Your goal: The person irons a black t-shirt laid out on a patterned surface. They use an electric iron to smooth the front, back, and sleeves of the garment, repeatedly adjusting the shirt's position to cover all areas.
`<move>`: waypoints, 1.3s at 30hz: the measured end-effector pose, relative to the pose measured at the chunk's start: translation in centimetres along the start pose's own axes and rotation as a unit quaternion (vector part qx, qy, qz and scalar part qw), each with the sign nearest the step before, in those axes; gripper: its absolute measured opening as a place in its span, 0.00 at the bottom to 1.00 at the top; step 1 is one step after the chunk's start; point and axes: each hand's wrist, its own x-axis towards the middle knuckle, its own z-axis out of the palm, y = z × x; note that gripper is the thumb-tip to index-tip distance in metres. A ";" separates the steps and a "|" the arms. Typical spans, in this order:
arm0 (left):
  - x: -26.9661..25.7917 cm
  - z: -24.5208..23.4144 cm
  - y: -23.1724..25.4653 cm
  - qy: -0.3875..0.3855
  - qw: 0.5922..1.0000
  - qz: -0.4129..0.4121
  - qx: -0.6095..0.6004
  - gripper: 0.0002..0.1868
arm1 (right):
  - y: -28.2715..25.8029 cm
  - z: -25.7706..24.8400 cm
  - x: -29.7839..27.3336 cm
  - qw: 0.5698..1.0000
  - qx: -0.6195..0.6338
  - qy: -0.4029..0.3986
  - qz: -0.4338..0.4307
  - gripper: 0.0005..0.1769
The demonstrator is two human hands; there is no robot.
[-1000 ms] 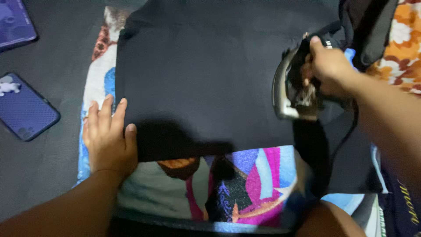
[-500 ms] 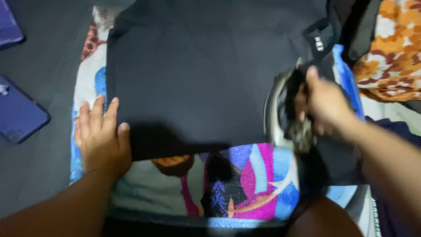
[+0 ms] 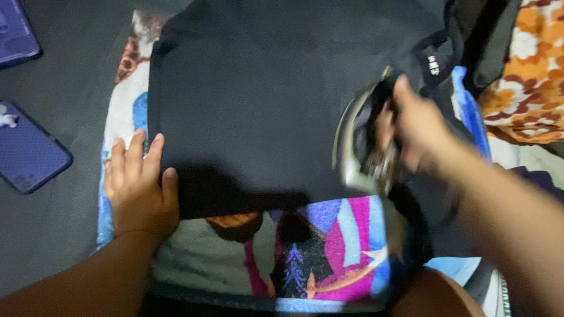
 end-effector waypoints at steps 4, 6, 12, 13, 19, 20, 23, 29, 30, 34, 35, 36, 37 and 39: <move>-0.2 0.0 -0.2 -0.004 1.000 -0.010 0.009 0.31 | 3.2 2.9 -8.6 0.997 0.039 -0.010 0.059 0.26; -0.2 -0.1 -0.2 -0.001 1.000 -0.006 0.001 0.30 | 3.4 3.7 -9.8 0.995 0.029 -0.037 0.083 0.27; -0.1 0.0 -0.5 -0.021 0.999 -0.027 0.003 0.32 | -0.5 4.8 1.5 0.991 -0.065 -0.115 -0.022 0.30; 0.0 0.1 -0.5 -0.026 0.999 -0.033 0.006 0.32 | -1.5 5.0 4.5 0.986 -0.097 -0.126 -0.057 0.30; 0.3 -0.2 -0.3 -0.031 0.999 -0.043 0.011 0.32 | -6.7 7.5 16.9 0.991 -0.046 -0.127 -0.007 0.29; 0.2 -0.3 -0.3 -0.026 0.999 -0.041 0.007 0.32 | -7.1 8.1 17.5 0.992 -0.041 -0.122 -0.002 0.29; 0.2 -0.1 -0.3 -0.021 0.999 -0.033 -0.004 0.32 | -6.9 8.0 15.3 0.991 -0.070 -0.116 -0.007 0.29; -0.1 0.0 -0.5 -0.008 1.000 -0.019 -0.003 0.31 | -1.5 7.6 0.2 0.995 -0.086 -0.056 -0.013 0.31; -0.1 0.1 -0.4 -0.006 1.000 -0.015 -0.003 0.30 | -0.2 7.8 -3.0 0.997 -0.058 -0.054 -0.017 0.29; -0.1 0.1 -0.6 -0.016 1.000 -0.017 -0.005 0.30 | 2.8 8.7 -11.5 0.998 -0.046 -0.034 0.023 0.27; -0.2 0.1 -0.6 -0.016 1.000 -0.019 -0.002 0.31 | 3.0 8.9 -11.9 0.998 -0.031 -0.042 0.043 0.26; -0.2 0.1 -0.6 -0.016 1.000 -0.021 0.000 0.31 | 3.0 9.0 -11.7 0.998 -0.046 -0.041 0.030 0.27; -0.3 0.2 -0.6 -0.018 1.000 -0.023 0.002 0.31 | 2.8 8.9 -10.8 0.997 -0.062 -0.038 0.018 0.27; -0.2 0.3 -0.5 -0.013 1.000 -0.024 -0.006 0.31 | 2.1 9.0 -7.6 0.995 -0.089 -0.051 -0.014 0.28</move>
